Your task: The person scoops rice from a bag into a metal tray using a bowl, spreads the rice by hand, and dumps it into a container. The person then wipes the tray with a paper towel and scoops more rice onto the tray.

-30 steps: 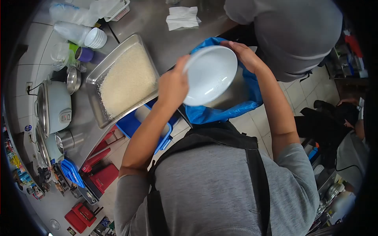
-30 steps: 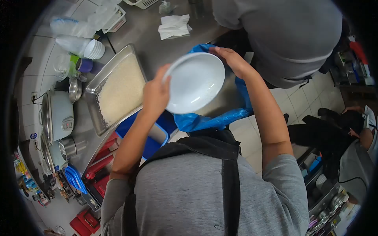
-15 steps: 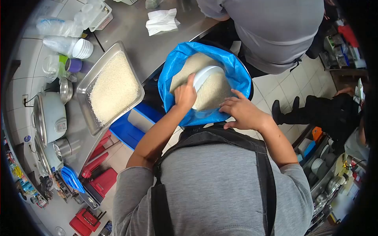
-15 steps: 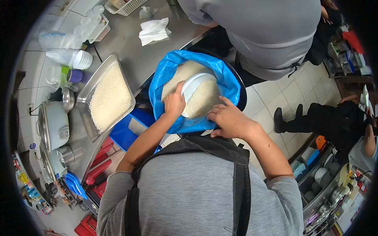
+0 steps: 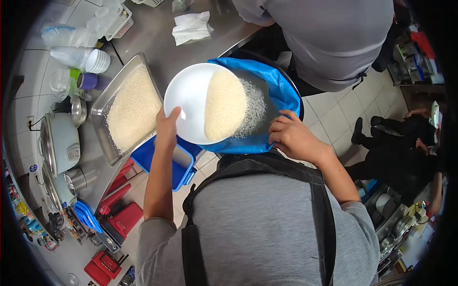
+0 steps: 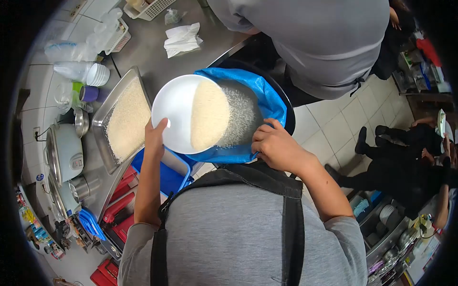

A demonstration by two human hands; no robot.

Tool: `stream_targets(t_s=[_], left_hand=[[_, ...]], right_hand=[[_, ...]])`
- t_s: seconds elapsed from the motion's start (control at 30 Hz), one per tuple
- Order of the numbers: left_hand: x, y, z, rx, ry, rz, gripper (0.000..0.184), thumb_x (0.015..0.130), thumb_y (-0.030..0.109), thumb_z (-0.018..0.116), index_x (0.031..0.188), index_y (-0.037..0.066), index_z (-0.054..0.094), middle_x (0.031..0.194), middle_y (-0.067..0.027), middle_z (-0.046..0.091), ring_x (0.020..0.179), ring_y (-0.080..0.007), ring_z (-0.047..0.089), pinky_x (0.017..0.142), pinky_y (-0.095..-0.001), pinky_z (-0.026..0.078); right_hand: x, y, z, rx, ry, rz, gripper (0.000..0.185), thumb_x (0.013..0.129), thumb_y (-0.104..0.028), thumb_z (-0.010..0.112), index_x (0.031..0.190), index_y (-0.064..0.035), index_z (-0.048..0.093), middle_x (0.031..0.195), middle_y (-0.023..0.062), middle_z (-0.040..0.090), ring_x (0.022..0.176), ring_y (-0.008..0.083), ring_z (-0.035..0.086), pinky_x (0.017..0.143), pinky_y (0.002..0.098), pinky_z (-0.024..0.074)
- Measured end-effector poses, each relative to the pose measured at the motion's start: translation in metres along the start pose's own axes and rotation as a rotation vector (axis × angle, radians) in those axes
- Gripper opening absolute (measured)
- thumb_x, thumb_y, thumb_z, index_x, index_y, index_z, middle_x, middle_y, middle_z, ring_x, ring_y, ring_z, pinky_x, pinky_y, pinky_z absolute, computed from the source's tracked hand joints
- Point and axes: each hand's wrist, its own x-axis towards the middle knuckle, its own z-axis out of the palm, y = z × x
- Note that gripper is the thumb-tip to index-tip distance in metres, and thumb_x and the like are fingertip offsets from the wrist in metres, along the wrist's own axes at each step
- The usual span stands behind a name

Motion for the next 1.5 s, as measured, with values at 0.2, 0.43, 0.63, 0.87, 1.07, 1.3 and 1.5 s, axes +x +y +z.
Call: stream_targets(t_s=[0.2, 0.43, 0.63, 0.87, 1.07, 1.3, 1.5], left_hand=[[-0.009, -0.012, 0.009, -0.195, 0.03, -0.111, 0.044, 0.088, 0.006, 0.062, 0.129, -0.007, 0.05, 0.116, -0.0199, 0.064, 0.101, -0.0296, 0.067, 0.088, -0.0392, 0.055], [-0.012, 0.011, -0.085, -0.217, 0.227, -0.088, 0.04, 0.088, 0.004, 0.063, 0.126, -0.006, 0.053, 0.114, -0.017, 0.065, 0.1, -0.0278, 0.066, 0.086, -0.0387, 0.054], [-0.006, 0.045, -0.217, 0.165, 0.628, 0.437, 0.033, 0.09, 0.004, 0.059, 0.122, -0.002, 0.056, 0.109, -0.0185, 0.067, 0.095, -0.0286, 0.068, 0.081, -0.0358, 0.053], [-0.008, 0.093, -0.23, 1.361, 1.083, 0.385, 0.049, 0.087, 0.004, 0.058, 0.133, 0.019, 0.05, 0.105, -0.0172, 0.069, 0.086, -0.0354, 0.068, 0.069, -0.0432, 0.054], [-0.011, 0.106, -0.254, 1.48, 0.985, 0.936, 0.057, 0.086, 0.002, 0.056, 0.137, 0.025, 0.047, 0.105, -0.0143, 0.07, 0.076, -0.0376, 0.069, 0.06, -0.0462, 0.053], [-0.023, 0.102, -0.277, 1.44, 1.035, 0.839, 0.055, 0.083, 0.003, 0.06, 0.133, 0.022, 0.05, 0.101, -0.0138, 0.071, 0.082, -0.0347, 0.069, 0.063, -0.0459, 0.054], [-0.037, 0.097, -0.289, 1.174, 1.088, 0.522, 0.035, 0.093, 0.014, 0.055, 0.128, 0.018, 0.055, 0.09, -0.0194, 0.071, 0.082, -0.0371, 0.069, 0.069, -0.0458, 0.053]], right_hand=[[0.004, 0.002, 0.005, -0.01, -0.038, 0.019, 0.017, 0.071, -0.011, 0.077, 0.087, -0.0101, 0.073, 0.102, 0.0048, 0.066, 0.11, 0.0236, 0.056, 0.113, 0.0485, 0.0304], [0.004, -0.011, -0.014, 0.007, -0.026, 0.127, 0.033, 0.072, -0.011, 0.078, 0.104, -0.0104, 0.07, 0.116, 0.0067, 0.065, 0.128, 0.0274, 0.049, 0.117, 0.0504, 0.0262], [0.002, -0.015, -0.01, 0.031, 0.04, 0.182, 0.032, 0.074, -0.011, 0.078, 0.105, -0.0081, 0.069, 0.12, 0.0079, 0.064, 0.129, 0.0299, 0.049, 0.117, 0.0501, 0.0267], [0.014, -0.022, -0.002, 0.005, 0.046, 0.164, 0.032, 0.075, -0.004, 0.074, 0.106, -0.0072, 0.068, 0.121, 0.009, 0.063, 0.129, 0.0316, 0.049, 0.117, 0.05, 0.0277], [0.025, -0.031, -0.001, 0.006, 0.08, 0.157, 0.032, 0.074, 0.004, 0.07, 0.105, -0.0056, 0.067, 0.121, 0.0106, 0.062, 0.127, 0.0327, 0.05, 0.114, 0.0483, 0.0325], [0.044, -0.039, 0.011, 0.17, 0.218, 0.245, 0.02, 0.08, 0.005, 0.066, 0.098, -0.0019, 0.068, 0.104, 0.0127, 0.066, 0.099, 0.0309, 0.062, 0.085, 0.0399, 0.0496], [0.072, -0.051, 0.014, 0.12, 0.237, 0.215, 0.011, 0.083, -0.003, 0.067, 0.094, -0.0025, 0.069, 0.093, 0.0113, 0.067, 0.089, 0.0293, 0.062, 0.081, 0.0407, 0.0478]])
